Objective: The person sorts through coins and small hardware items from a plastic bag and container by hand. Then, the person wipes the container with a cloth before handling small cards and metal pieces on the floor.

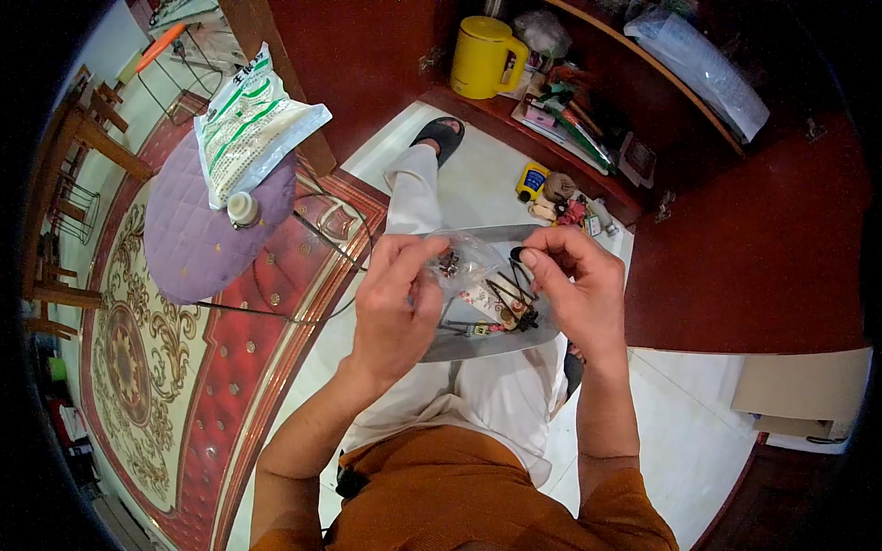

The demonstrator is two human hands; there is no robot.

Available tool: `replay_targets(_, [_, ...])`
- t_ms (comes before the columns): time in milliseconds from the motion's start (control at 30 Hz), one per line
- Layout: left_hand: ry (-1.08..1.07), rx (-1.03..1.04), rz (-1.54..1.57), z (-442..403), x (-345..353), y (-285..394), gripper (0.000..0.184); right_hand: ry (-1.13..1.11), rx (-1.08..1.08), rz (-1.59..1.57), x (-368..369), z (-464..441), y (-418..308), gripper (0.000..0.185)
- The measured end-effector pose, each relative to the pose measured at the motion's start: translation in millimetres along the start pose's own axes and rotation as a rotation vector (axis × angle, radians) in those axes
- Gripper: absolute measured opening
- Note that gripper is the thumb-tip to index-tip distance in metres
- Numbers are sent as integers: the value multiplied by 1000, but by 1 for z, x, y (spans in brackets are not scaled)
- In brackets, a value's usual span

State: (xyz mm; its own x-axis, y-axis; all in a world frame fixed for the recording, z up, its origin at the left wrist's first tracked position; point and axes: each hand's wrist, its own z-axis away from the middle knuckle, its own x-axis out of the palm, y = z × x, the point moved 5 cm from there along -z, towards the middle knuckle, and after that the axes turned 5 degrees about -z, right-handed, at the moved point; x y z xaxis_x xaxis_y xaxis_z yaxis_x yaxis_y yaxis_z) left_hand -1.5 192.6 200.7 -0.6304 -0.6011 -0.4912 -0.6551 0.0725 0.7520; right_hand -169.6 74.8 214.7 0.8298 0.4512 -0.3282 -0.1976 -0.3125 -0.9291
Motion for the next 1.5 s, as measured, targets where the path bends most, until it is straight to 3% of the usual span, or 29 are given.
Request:
replay_targets(100, [-21, -6, 19, -1, 4, 4, 40, -49, -14, -90, 11, 4, -27, 12])
replay_targets(133, [-25, -22, 30, -1, 5, 5, 41, -65, -177, 49, 18, 2, -34, 14])
replay_targets(233, [-41, -44, 25, 0, 3, 7, 44, -16, -345, 188, 22, -2, -39, 16])
replay_targets(367, [-56, -6, 12, 2, 1, 4, 41, -111, -202, 378, -3, 1, -21, 18])
replay_targets(500, [10, -6, 33, -1, 4, 9, 40, -499, -208, 982, 18, 19, 19, 7])
replay_targets(667, [139, 105, -126, 7, -8, 14, 35, -655, -208, 974, 33, 28, 30, 9])
replay_targets(767, [135, 333, -86, 14, -11, 24, 32, -691, -212, 929, 38, 27, 32, 11])
replay_targets(833, [-7, 260, -16, 22, 1, 23, 30, -685, -222, 864, 38, 23, 35, 15])
replay_targets(933, [-211, 222, 15, 29, 19, 21, 27, -503, -352, 785, 34, 11, 30, 23])
replay_targets(1033, [-319, 114, 50, 35, 28, 18, 27, -351, -238, 730, 18, 4, 22, 22])
replay_targets(1133, [-756, -115, 490, 38, 13, 26, 20, -533, -287, 701, 15, 10, 22, 22])
replay_targets(1233, [-1076, 219, 831, 23, -47, 73, 12, -787, -277, 765, 31, 21, 33, 19])
replay_targets(1300, [-1156, 338, 886, 16, -67, 86, 12, -714, -323, 752, 32, 22, 35, 17])
replay_targets(1500, [-1101, 319, 606, 7, -61, 85, 12, -639, -367, 750, 33, 19, 34, 19])
